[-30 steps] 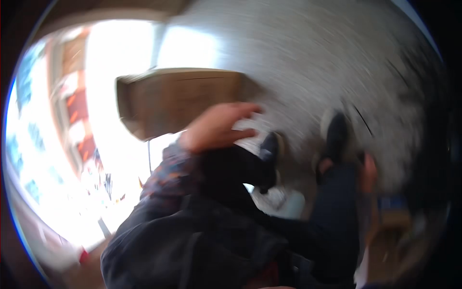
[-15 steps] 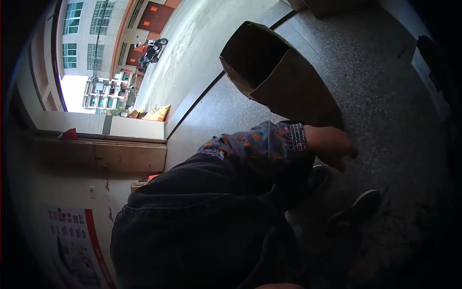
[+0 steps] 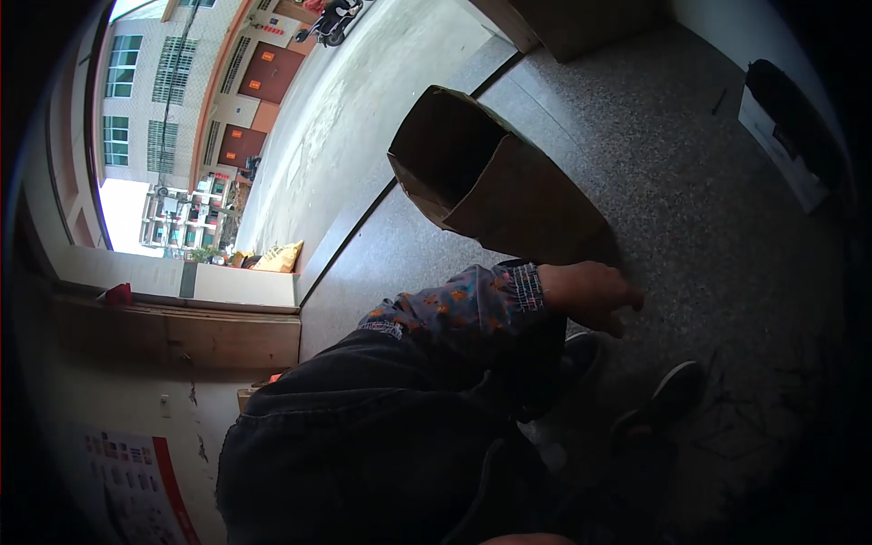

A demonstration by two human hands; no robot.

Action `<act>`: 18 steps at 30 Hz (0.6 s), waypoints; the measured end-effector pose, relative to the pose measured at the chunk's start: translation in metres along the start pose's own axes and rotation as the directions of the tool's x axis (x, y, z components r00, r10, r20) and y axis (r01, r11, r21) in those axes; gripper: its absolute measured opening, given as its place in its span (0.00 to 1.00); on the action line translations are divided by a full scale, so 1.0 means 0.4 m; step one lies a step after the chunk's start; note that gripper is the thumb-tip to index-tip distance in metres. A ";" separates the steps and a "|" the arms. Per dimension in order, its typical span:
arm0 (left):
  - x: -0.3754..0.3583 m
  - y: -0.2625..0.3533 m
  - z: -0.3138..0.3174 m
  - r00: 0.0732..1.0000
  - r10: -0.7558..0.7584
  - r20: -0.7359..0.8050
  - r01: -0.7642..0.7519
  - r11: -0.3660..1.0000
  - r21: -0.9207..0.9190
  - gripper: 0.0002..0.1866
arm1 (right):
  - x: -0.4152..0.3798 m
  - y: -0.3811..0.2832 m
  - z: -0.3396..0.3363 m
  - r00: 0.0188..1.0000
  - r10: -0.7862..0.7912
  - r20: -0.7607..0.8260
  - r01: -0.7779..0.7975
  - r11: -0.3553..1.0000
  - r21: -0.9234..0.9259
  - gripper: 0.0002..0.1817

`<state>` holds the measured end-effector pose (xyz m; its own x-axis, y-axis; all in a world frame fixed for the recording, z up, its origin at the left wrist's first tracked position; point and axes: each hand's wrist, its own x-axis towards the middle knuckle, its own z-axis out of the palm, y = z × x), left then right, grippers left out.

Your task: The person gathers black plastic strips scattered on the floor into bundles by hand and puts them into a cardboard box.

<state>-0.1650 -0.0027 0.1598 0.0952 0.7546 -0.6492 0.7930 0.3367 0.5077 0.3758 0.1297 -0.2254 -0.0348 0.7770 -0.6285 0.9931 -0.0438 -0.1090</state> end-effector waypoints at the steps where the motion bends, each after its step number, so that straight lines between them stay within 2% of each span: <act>1: 0.002 0.001 0.004 1.000 -0.018 -0.003 0.018 0.999 -0.035 0.25 | -0.003 -0.001 0.001 1.000 0.010 -0.005 -0.010 1.000 0.023 0.36; 3: 0.004 -0.001 0.001 0.999 -0.054 -0.008 0.053 0.993 -0.102 0.25 | -0.014 0.003 0.004 0.999 0.034 -0.011 -0.033 0.997 0.071 0.36; 7: 0.005 -0.005 0.003 0.998 0.032 -0.047 -0.033 0.999 -0.014 0.24 | -0.049 0.054 0.002 0.996 0.094 -0.002 -0.092 0.977 0.194 0.36; 10: 0.013 -0.008 0.004 0.998 0.033 -0.053 -0.036 0.998 -0.055 0.22 | -0.121 0.127 -0.014 0.969 0.233 0.077 -0.245 0.935 0.257 0.36; 11: 0.015 -0.003 0.007 0.994 0.060 -0.087 -0.067 0.995 -0.072 0.22 | -0.140 0.109 -0.021 0.946 0.296 0.130 -0.321 0.907 0.273 0.36; 12: 0.018 0.005 0.003 0.999 0.005 -0.053 -0.010 0.994 -0.105 0.22 | -0.147 0.070 -0.028 0.912 0.363 0.192 -0.408 0.853 0.326 0.36; 13: 0.022 0.005 0.009 0.994 0.038 -0.103 -0.048 0.995 -0.089 0.22 | -0.167 0.039 -0.039 0.878 0.418 0.233 -0.479 0.772 0.418 0.36; 14: 0.026 0.001 0.015 0.995 0.031 -0.092 -0.046 0.986 -0.159 0.23 | -0.189 0.014 -0.050 0.848 0.461 0.261 -0.523 0.653 0.547 0.36; 16: 0.029 0.018 0.018 0.996 0.008 -0.083 -0.024 0.982 -0.187 0.22 | -0.217 -0.063 -0.047 0.882 0.466 0.073 -0.256 0.342 0.904 0.13; 17: 0.033 0.029 0.017 0.997 0.053 -0.047 -0.061 0.979 -0.196 0.22 | -0.236 -0.101 -0.080 0.922 0.387 -0.002 -0.092 0.224 0.970 0.13; 18: 0.034 0.038 0.013 0.999 0.024 -0.039 -0.031 0.981 -0.193 0.21 | -0.230 -0.115 -0.085 0.907 0.421 0.013 -0.120 0.228 0.966 0.14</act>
<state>-0.1484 0.0096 0.1558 0.0907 0.7840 -0.6141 0.6589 0.4152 0.6273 0.3371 0.0816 -0.1365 0.3847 0.6782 -0.6261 0.1221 -0.7097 -0.6938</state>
